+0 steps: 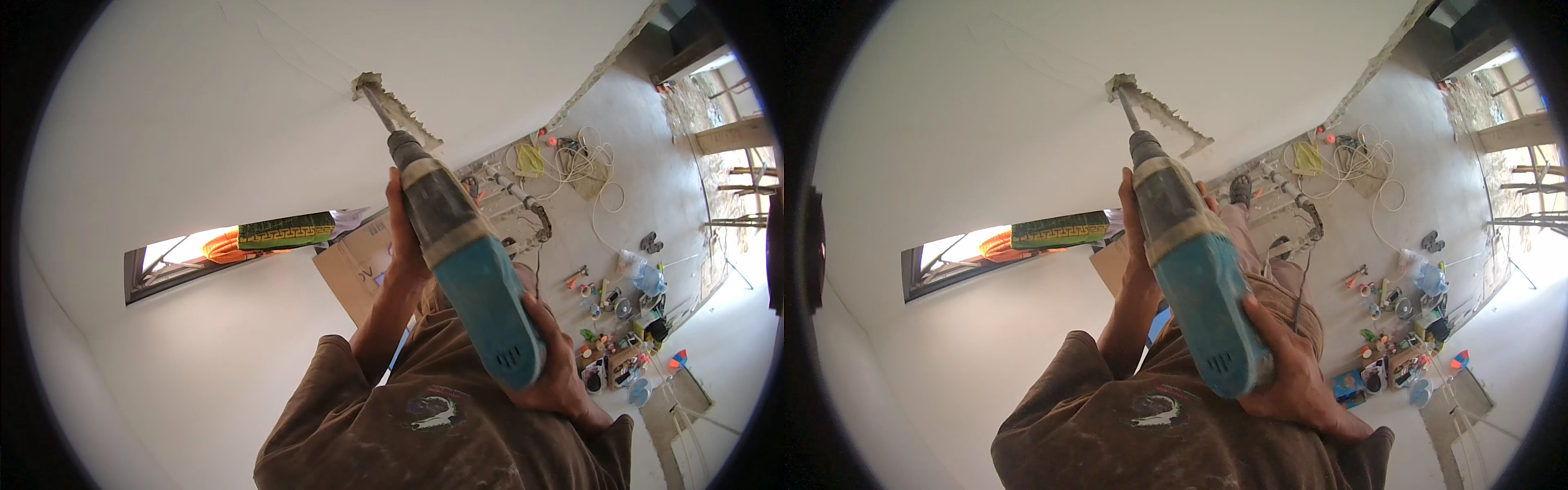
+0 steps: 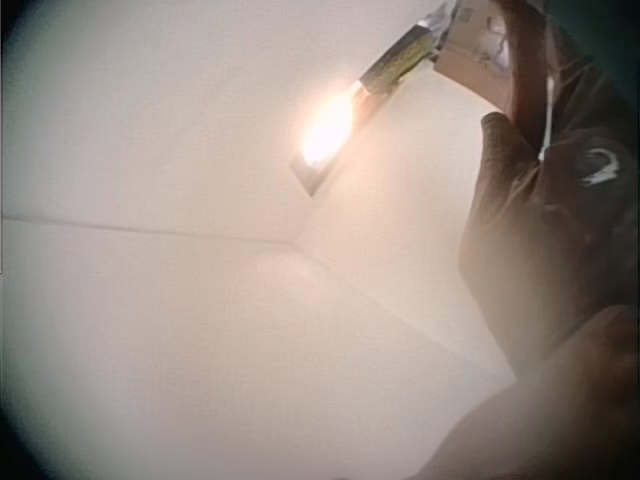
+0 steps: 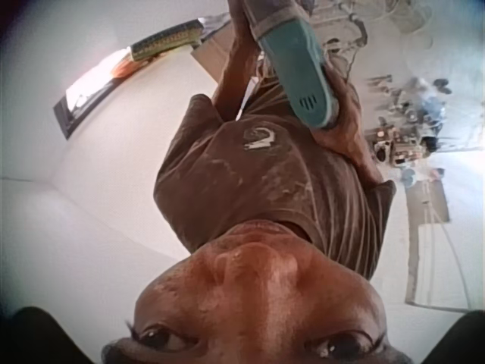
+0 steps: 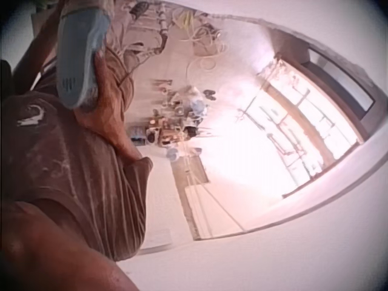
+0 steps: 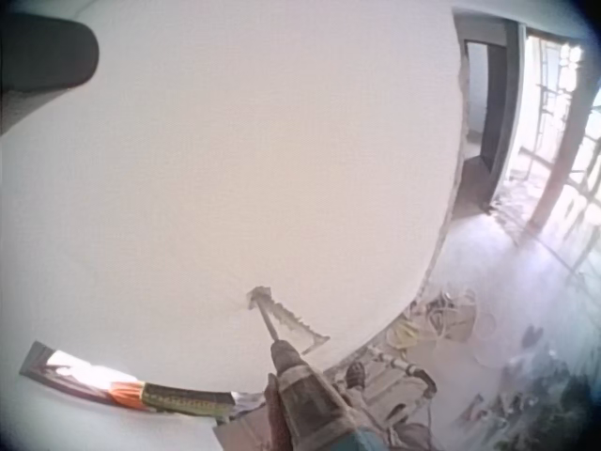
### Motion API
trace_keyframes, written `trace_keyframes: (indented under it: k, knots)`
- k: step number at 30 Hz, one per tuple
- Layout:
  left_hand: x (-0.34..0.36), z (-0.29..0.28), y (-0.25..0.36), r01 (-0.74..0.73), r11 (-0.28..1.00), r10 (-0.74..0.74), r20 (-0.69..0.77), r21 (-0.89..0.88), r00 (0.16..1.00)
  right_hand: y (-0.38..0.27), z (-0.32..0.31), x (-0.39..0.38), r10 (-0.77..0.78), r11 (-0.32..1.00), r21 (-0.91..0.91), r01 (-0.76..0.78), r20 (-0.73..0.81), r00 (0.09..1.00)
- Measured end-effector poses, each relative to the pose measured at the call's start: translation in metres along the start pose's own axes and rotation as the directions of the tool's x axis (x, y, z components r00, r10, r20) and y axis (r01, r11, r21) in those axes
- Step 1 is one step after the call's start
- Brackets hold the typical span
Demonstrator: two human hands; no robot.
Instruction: The person uses a rotary hammer to drill and chisel a vertical channel into a wall, then moves a ladder to another section of the wall.
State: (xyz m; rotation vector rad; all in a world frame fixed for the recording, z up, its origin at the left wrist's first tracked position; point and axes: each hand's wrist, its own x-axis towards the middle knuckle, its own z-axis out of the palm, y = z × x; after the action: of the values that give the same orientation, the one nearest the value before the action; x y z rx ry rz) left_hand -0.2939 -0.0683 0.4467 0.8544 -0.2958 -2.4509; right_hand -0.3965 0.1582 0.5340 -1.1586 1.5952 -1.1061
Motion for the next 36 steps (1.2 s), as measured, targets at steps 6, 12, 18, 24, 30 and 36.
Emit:
trace_keyframes:
  k: [6,12,18,24,30,36]
  knots:
    - [0.034,-0.002,0.003,-0.062,0.994,0.059,0.041,0.090,0.997,0.010,0.002,0.007,-0.028,1.000,-0.009,0.027,-0.086,0.996]
    - [0.014,0.002,-0.002,-0.083,0.991,0.075,0.081,0.108,0.994,0.017,0.007,-0.005,0.002,0.995,0.104,0.008,-0.091,0.996]
    - [-0.002,-0.012,-0.019,-0.078,0.991,0.076,0.025,0.108,0.997,0.030,0.012,-0.027,0.041,0.989,0.144,-0.024,-0.118,0.992]
    - [-0.001,-0.017,-0.020,-0.084,0.986,0.082,0.023,0.141,0.996,0.035,0.016,-0.023,0.042,0.978,0.207,-0.018,-0.113,0.993]
    - [0.021,-0.027,0.006,-0.096,0.984,0.080,0.111,0.148,0.991,0.046,0.016,0.013,0.023,0.978,0.208,0.002,-0.118,0.993]
    - [0.002,-0.003,-0.015,-0.004,0.991,0.011,-0.054,0.134,0.998,0.042,0.005,-0.009,0.075,0.975,0.219,-0.035,-0.176,0.982]
